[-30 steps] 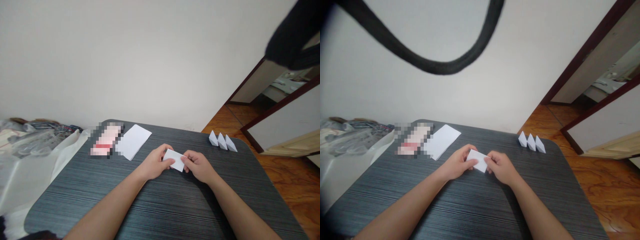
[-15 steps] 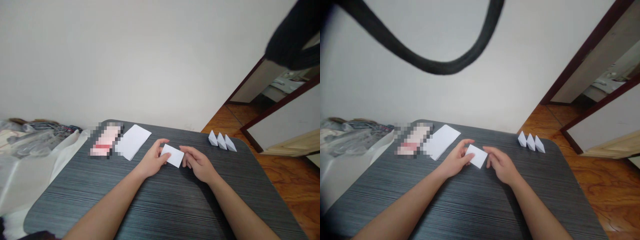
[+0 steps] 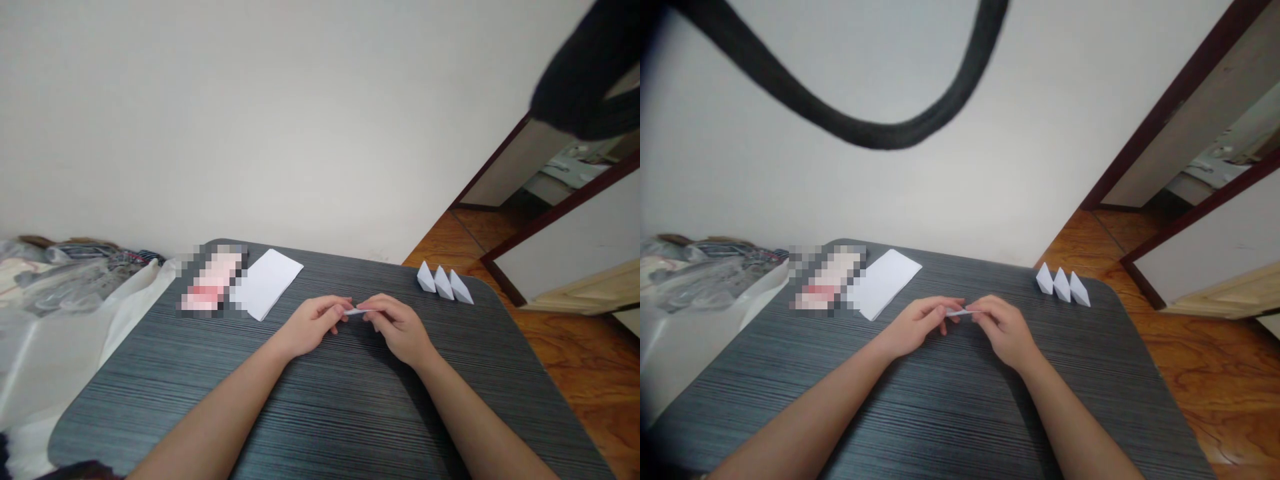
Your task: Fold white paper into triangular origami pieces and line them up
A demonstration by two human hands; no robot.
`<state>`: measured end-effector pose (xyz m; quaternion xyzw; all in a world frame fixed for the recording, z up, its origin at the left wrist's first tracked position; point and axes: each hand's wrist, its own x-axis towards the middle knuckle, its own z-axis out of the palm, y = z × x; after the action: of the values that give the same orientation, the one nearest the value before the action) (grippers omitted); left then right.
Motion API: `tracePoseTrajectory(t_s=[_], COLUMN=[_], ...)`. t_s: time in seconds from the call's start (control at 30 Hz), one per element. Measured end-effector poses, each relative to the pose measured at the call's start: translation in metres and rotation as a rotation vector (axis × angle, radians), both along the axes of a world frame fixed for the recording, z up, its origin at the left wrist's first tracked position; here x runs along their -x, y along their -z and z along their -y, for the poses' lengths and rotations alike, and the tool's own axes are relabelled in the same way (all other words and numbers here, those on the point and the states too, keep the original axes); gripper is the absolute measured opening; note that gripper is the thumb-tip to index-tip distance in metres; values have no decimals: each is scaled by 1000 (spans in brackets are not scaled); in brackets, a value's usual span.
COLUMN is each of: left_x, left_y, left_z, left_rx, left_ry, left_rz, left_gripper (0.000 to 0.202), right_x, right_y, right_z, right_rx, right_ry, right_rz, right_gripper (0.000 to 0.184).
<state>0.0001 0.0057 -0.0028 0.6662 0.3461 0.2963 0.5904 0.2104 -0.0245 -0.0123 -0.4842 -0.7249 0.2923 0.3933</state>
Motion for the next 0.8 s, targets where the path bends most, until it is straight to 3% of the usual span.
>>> tracePoseTrajectory(t_s=[0.13,0.3,0.8], left_x=[0,-1,0], left_y=[-1,2,1], left_z=[1,2,1], left_rx=[-27,-57,21], left_ry=[33,21,-8], left_rz=[-58,-133,-131], left_gripper=[32,29,23], right_x=[1,6,6], right_y=[1,2,9], right_z=[1,1,3], right_rx=[130,265,277], right_ry=[60,-9,-99], right_rz=[-1,-59,-223], right_gripper=[19,21,27])
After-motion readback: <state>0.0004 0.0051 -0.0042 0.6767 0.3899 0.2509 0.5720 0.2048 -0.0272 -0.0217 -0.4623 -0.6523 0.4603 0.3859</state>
